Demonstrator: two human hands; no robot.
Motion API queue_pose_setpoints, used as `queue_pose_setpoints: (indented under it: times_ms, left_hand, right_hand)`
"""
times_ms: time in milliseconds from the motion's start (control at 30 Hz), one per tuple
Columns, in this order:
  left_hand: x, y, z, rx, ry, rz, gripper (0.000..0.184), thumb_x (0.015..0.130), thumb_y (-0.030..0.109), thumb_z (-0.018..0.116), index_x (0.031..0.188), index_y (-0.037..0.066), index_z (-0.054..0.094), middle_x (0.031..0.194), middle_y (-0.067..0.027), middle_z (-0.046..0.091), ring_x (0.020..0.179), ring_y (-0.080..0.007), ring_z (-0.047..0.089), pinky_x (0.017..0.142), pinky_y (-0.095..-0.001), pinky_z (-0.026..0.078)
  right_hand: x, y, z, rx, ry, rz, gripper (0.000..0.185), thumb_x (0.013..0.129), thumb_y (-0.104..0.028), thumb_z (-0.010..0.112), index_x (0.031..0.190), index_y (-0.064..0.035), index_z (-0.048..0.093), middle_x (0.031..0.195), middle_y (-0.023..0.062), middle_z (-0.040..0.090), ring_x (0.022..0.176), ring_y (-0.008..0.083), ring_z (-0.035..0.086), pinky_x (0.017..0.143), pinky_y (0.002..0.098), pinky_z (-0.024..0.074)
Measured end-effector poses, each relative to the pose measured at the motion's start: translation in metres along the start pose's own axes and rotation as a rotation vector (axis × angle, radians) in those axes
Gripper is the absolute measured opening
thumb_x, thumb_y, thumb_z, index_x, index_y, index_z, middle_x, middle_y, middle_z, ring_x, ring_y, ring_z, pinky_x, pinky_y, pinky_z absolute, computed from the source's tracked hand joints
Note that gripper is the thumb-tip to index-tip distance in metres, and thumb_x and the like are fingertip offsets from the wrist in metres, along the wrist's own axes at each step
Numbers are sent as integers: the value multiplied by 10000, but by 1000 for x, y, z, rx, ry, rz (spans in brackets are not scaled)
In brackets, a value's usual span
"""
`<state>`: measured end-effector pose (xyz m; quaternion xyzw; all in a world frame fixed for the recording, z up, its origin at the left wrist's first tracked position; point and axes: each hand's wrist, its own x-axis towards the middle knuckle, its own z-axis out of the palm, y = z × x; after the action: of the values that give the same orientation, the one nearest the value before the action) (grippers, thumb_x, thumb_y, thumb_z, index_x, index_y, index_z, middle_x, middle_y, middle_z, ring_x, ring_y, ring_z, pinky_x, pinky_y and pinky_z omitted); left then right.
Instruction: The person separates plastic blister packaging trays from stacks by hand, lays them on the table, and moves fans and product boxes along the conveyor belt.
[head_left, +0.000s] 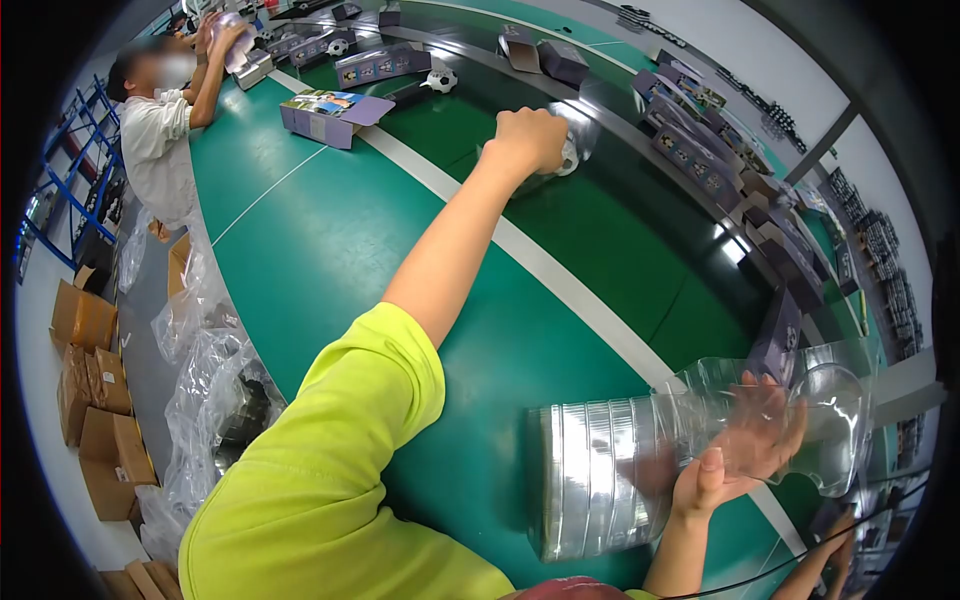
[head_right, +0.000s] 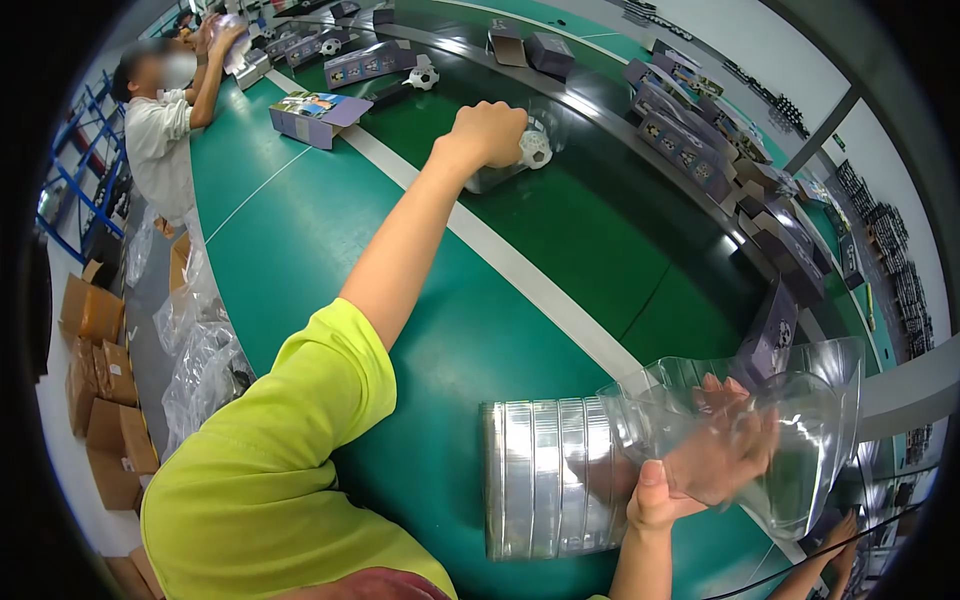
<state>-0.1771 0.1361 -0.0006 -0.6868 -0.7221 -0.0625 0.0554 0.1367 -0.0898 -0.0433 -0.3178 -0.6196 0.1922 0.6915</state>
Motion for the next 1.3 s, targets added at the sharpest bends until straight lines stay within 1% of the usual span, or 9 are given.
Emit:
queue_pose_setpoints:
  times_ms: [67, 267, 400, 567, 633, 733, 833, 1067, 1300]
  left_hand:
    - [-7, -2, -6, 37, -97, 53, 181, 764, 128, 641, 899, 53, 735, 943, -136, 735, 819, -318, 684, 692, -382, 491]
    - [-7, 11, 5, 24, -33, 151, 146, 769, 112, 664, 880, 31, 715, 909, -145, 729, 746, -339, 694, 669, -397, 542]
    - [-15, 24, -5, -45, -300, 169, 254, 817, 187, 691, 1027, 43, 704, 1082, -130, 707, 905, -331, 686, 780, -421, 553]
    - [-16, 22, 5, -183, -52, 320, 365, 795, 257, 693, 1098, 53, 692, 1192, -117, 663, 1044, -316, 644, 839, -449, 543]
    - [-27, 39, -23, -142, -121, 392, 566, 841, 331, 714, 1322, 78, 558, 1399, -54, 536, 1260, -297, 516, 993, -440, 483]
    - [-56, 59, -51, -401, -138, 740, 685, 763, 367, 787, 1328, 63, 550, 1344, -106, 587, 1190, -337, 576, 995, -430, 480]
    - [-81, 87, -51, -651, -249, 1152, 991, 618, 408, 883, 1417, 23, 442, 1356, -174, 573, 1197, -343, 585, 1006, -433, 468]
    - [-104, 106, -62, -859, -615, 1185, 1085, 595, 398, 900, 1449, -13, 372, 1355, -205, 569, 1156, -350, 608, 945, -437, 499]
    - [-101, 104, -59, -1040, -464, 1342, 1072, 578, 317, 913, 1448, -8, 377, 1268, -195, 626, 1065, -335, 647, 861, -417, 524]
  right_hand:
    - [0, -3, 2, -5, 67, 87, 1107, 691, -531, 828, 1516, -93, 233, 1370, 160, 458, 1205, 301, 509, 993, 403, 420]
    - [0, -2, 0, 6, 38, 118, 1097, 695, -510, 830, 1516, -94, 232, 1377, 164, 454, 1205, 304, 510, 989, 406, 418]
    - [2, -3, 3, 20, 49, 129, 1094, 697, -505, 828, 1516, -94, 230, 1379, 162, 457, 1202, 306, 512, 990, 409, 417]
    - [0, -2, 0, 27, 22, 134, 1083, 703, -484, 825, 1520, -100, 227, 1405, 166, 438, 1238, 328, 493, 1010, 423, 409]
    - [0, 1, 0, 18, 14, 100, 1066, 717, -472, 812, 1524, -100, 223, 1425, 171, 424, 1266, 339, 473, 1036, 437, 396]
    - [1, 6, 0, -32, -12, 5, 1017, 759, -434, 775, 1537, -100, 212, 1487, 183, 382, 1350, 371, 413, 1116, 477, 357]
    - [2, 2, 2, 4, -13, 15, 1028, 760, -465, 771, 1538, -106, 203, 1508, 188, 350, 1372, 377, 385, 1134, 498, 332]
    - [1, -6, 6, 16, 21, 23, 1157, 684, -544, 829, 1539, -118, 176, 1538, 201, 285, 1391, 387, 348, 1140, 528, 318]
    - [5, -5, 6, -8, 49, 39, 1103, 728, -570, 783, 1541, -123, 185, 1542, 192, 285, 1398, 381, 341, 1136, 532, 315]
